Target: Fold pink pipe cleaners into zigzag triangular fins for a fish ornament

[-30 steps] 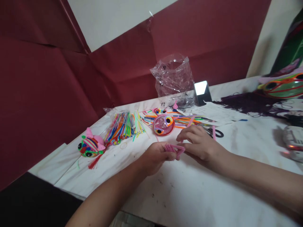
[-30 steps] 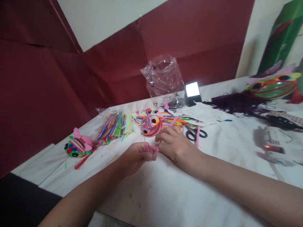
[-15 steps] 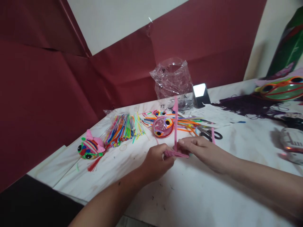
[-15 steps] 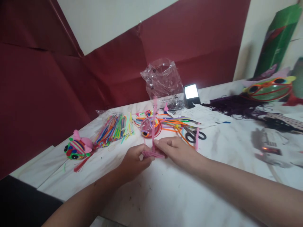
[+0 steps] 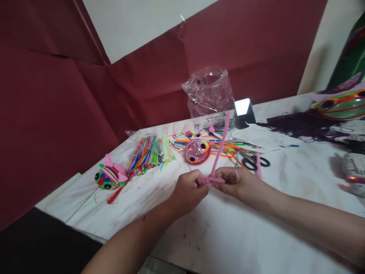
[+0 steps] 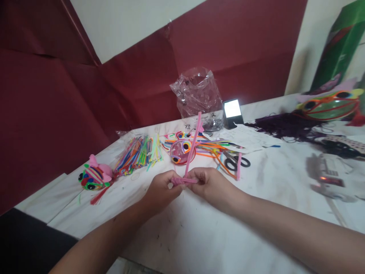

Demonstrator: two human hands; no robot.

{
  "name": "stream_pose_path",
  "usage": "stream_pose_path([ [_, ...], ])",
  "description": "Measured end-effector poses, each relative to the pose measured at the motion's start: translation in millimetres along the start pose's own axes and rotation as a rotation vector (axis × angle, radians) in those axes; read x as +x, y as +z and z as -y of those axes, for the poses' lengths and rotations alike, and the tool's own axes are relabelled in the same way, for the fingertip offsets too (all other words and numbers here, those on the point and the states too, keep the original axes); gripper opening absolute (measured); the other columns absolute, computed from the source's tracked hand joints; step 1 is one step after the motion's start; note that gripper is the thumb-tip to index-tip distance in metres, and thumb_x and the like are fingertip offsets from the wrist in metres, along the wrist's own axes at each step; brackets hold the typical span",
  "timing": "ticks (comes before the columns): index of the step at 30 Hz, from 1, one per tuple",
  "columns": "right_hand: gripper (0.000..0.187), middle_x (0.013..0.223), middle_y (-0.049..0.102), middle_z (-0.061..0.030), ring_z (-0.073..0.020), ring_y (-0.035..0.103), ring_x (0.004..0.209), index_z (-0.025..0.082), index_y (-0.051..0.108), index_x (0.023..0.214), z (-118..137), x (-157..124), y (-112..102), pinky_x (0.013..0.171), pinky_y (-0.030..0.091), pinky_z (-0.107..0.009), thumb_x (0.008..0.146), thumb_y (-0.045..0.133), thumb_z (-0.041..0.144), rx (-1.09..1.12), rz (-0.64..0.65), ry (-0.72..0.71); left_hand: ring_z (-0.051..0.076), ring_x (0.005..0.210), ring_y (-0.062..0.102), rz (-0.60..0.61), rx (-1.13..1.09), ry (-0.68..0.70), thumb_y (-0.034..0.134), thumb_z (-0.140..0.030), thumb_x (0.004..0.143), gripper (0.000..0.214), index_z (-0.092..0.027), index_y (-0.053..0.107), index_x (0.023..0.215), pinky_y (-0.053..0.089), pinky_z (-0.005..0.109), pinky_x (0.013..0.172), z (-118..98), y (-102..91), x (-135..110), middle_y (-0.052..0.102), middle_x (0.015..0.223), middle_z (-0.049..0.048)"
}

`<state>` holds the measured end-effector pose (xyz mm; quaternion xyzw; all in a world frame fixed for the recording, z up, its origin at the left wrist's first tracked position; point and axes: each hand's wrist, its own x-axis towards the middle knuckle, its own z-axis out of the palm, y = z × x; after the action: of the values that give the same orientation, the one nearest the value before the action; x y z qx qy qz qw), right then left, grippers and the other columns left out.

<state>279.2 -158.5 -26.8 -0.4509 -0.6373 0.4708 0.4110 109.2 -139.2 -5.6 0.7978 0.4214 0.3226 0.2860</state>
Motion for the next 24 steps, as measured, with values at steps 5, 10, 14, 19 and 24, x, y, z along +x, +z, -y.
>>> stream_pose_path([
  [5,0.024,0.057,0.049,0.0037,-0.0092,0.041,0.052,0.018,0.059,0.066,2.4,-3.2,3.9,0.046,0.029,-0.021,0.067,0.061,0.042,-0.048,-0.045,0.063,0.01,0.056,0.043,-0.025,0.028,0.064,0.052,-0.015,0.066,0.008,-0.017,0.049,0.059,0.034,0.021,0.055,2.5,2.3,-0.9,0.047,0.056,-0.0042],
  [10,0.028,0.049,0.04,0.0049,-0.0079,0.032,0.047,0.018,0.053,0.058,14.2,-7.7,7.6,0.043,0.024,-0.021,0.063,0.061,0.044,-0.06,-0.147,0.149,0.01,0.056,0.045,-0.067,0.05,0.089,0.053,-0.016,0.068,0.01,-0.017,0.05,0.058,0.035,0.022,0.056,3.3,5.2,-3.2,0.049,0.056,-0.0034],
  [14,0.029,0.05,0.041,0.0043,-0.0087,0.033,0.048,0.018,0.051,0.055,19.4,-9.2,8.6,0.044,0.025,-0.022,0.062,0.061,0.045,-0.006,-0.156,0.166,0.012,0.06,0.048,-0.117,0.055,0.078,0.055,-0.017,0.069,0.006,-0.017,0.054,0.062,0.037,0.023,0.06,-0.4,4.5,-4.5,0.053,0.059,-0.002],
  [19,0.033,0.052,0.039,0.0049,-0.0089,0.033,0.049,0.019,0.051,0.058,16.4,-8.6,7.7,0.046,0.025,-0.022,0.06,0.062,0.05,0.049,-0.098,0.153,0.012,0.064,0.051,-0.069,-0.144,-0.004,0.059,-0.018,0.068,0.013,-0.017,0.057,0.081,0.04,0.022,0.062,-2.7,2.2,-3.1,0.057,0.068,-0.0019],
  [24,0.032,0.053,0.038,0.005,-0.0085,0.032,0.05,0.017,0.053,0.06,11.9,-7.3,6.0,0.046,0.024,-0.022,0.066,0.06,0.047,-0.023,-0.056,0.088,0.011,0.064,0.05,0.001,-0.241,-0.068,0.061,-0.018,0.067,0.027,-0.017,0.056,0.093,0.04,0.021,0.059,-0.2,1.1,-2.3,0.057,0.071,-0.0025],
])
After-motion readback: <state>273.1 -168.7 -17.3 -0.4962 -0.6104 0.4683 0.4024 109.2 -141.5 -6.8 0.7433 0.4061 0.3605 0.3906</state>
